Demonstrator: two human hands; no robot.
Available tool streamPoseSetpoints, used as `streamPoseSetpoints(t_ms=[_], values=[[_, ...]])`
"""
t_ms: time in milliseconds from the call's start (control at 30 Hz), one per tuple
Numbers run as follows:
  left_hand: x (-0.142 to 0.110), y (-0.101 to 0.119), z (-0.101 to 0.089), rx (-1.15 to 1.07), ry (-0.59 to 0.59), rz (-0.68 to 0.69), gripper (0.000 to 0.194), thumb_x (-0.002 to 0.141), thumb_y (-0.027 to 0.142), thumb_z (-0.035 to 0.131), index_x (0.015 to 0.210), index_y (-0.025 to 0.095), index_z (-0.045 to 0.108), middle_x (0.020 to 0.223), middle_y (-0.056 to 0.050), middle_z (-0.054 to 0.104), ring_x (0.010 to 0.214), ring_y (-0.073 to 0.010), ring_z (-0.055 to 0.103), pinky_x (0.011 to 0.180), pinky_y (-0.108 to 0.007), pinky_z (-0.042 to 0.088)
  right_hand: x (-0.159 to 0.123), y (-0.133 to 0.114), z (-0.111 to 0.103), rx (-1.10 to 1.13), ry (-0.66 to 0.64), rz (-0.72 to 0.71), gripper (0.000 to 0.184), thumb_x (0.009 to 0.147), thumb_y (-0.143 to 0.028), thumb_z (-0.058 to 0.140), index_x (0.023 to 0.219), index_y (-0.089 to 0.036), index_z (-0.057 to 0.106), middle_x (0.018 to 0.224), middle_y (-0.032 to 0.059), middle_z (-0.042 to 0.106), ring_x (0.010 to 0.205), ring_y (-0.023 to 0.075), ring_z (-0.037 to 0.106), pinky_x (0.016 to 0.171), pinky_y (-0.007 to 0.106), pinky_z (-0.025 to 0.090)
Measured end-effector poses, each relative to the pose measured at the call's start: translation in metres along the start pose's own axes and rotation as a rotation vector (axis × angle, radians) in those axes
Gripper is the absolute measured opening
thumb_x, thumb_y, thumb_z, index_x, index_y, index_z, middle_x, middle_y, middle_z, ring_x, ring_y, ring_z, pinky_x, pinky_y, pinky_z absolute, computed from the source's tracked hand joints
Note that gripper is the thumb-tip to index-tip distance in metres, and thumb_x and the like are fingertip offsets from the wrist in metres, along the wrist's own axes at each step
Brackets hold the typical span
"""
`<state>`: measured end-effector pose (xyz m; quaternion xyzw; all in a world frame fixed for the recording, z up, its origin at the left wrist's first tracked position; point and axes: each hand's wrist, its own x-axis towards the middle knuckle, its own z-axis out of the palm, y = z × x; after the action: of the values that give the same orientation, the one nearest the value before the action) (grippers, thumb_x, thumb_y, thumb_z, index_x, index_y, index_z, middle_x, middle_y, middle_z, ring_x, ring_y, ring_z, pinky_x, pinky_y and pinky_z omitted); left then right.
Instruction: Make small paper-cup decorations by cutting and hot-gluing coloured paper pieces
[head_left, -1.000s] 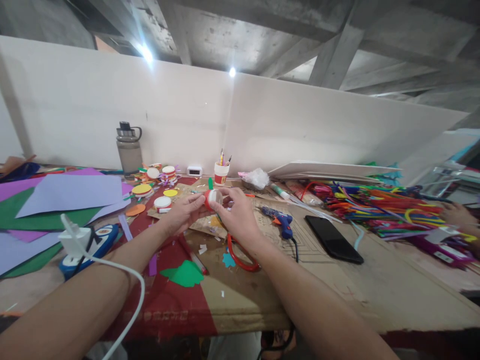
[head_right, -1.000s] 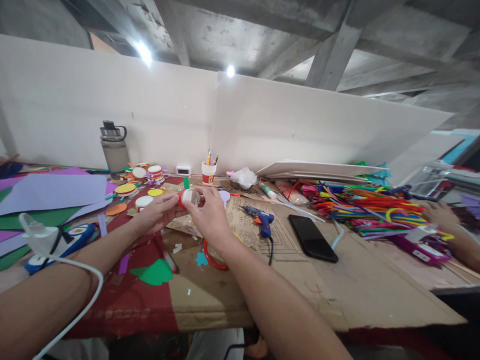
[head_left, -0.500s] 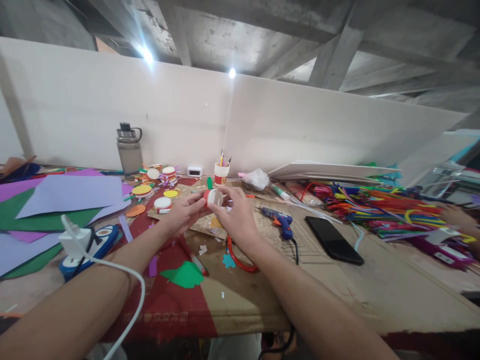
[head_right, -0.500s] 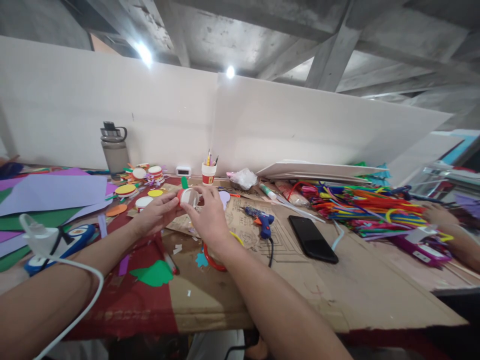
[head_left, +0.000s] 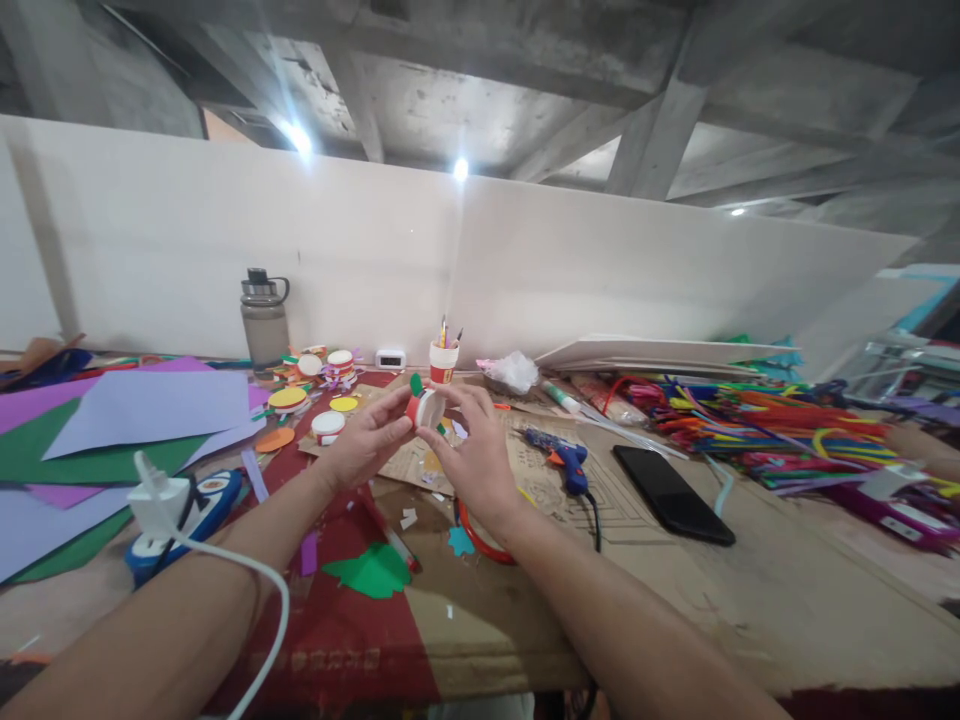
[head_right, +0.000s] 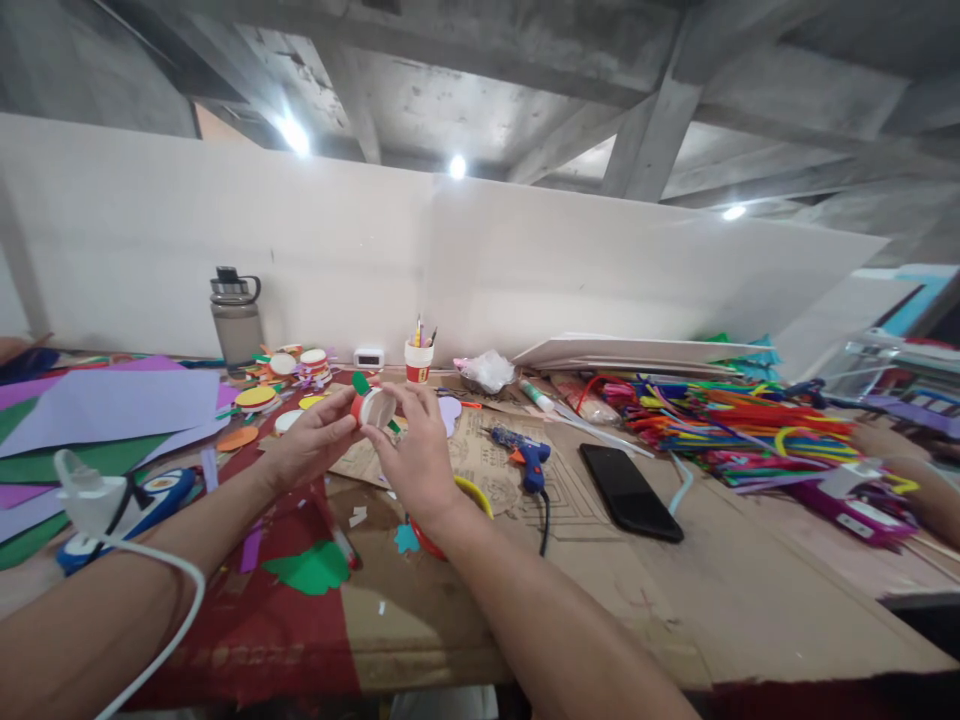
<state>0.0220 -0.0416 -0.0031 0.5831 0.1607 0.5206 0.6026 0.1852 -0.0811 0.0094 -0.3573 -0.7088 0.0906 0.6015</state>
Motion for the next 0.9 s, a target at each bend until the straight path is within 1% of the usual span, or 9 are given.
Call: streamPoseSetpoints(t_ms=[167, 367, 500, 667, 900], values=[[-0.0012, -0.0009, -0.0015, 0.033, 0.029, -0.020, 0.050, 0.073, 0.027, 0.072, 0.122, 0.024, 0.060, 0.129, -0.011, 0.058, 0.120, -0.0274, 0.051, 0.098, -0.038, 0.042, 0.0005, 0.0005, 0.0003, 0.038, -0.010, 0.005, 0.041, 0.078, -0.024, 0.067, 0.117, -0.026, 0.055, 0.117, 0.0080, 0.052, 0.110, 0.0216, 0.053, 0.095, 0.042, 0.050], [-0.0009, -0.0021, -0.0021, 0.060, 0.067, -0.021, 0.050, 0.073, 0.026, 0.072, 0.121, 0.025, 0.061, 0.130, -0.010, 0.056, 0.122, -0.0283, 0.049, 0.095, -0.036, 0.044, 0.0000, 0.0017, 0.0014, 0.025, -0.006, 0.013, 0.042, 0.078, -0.027, 0.068, 0.117, -0.027, 0.054, 0.115, 0.0077, 0.053, 0.109, 0.0221, 0.054, 0.094, 0.043, 0.050], [-0.0009, -0.0017, -0.0011, 0.072, 0.063, -0.026, 0.051, 0.072, 0.027, 0.073, 0.122, 0.025, 0.061, 0.131, -0.010, 0.056, 0.125, -0.0296, 0.046, 0.097, -0.039, 0.043, -0.0008, 0.0042, 0.0015, 0.024, -0.005, 0.025, 0.041, 0.077, -0.029, 0.069, 0.115, -0.026, 0.053, 0.112, 0.0077, 0.055, 0.108, 0.0227, 0.055, 0.092, 0.044, 0.051], [-0.0015, -0.0015, 0.0004, 0.068, 0.080, -0.036, 0.048, 0.072, 0.028, 0.073, 0.119, 0.026, 0.062, 0.129, -0.009, 0.057, 0.124, -0.0290, 0.047, 0.099, -0.040, 0.042, -0.0004, 0.0038, 0.0004, 0.009, -0.015, 0.021, 0.039, 0.078, -0.030, 0.069, 0.114, -0.024, 0.054, 0.112, 0.0082, 0.055, 0.110, 0.0234, 0.053, 0.095, 0.046, 0.049], [-0.0020, 0.0004, 0.0038, 0.073, 0.087, -0.046, 0.053, 0.070, 0.031, 0.074, 0.121, 0.024, 0.061, 0.127, -0.010, 0.058, 0.122, -0.0289, 0.049, 0.099, -0.042, 0.041, 0.0001, 0.0018, -0.0003, -0.006, -0.026, 0.023, 0.037, 0.077, -0.028, 0.069, 0.111, -0.023, 0.055, 0.111, 0.0083, 0.054, 0.108, 0.0228, 0.052, 0.093, 0.044, 0.049]])
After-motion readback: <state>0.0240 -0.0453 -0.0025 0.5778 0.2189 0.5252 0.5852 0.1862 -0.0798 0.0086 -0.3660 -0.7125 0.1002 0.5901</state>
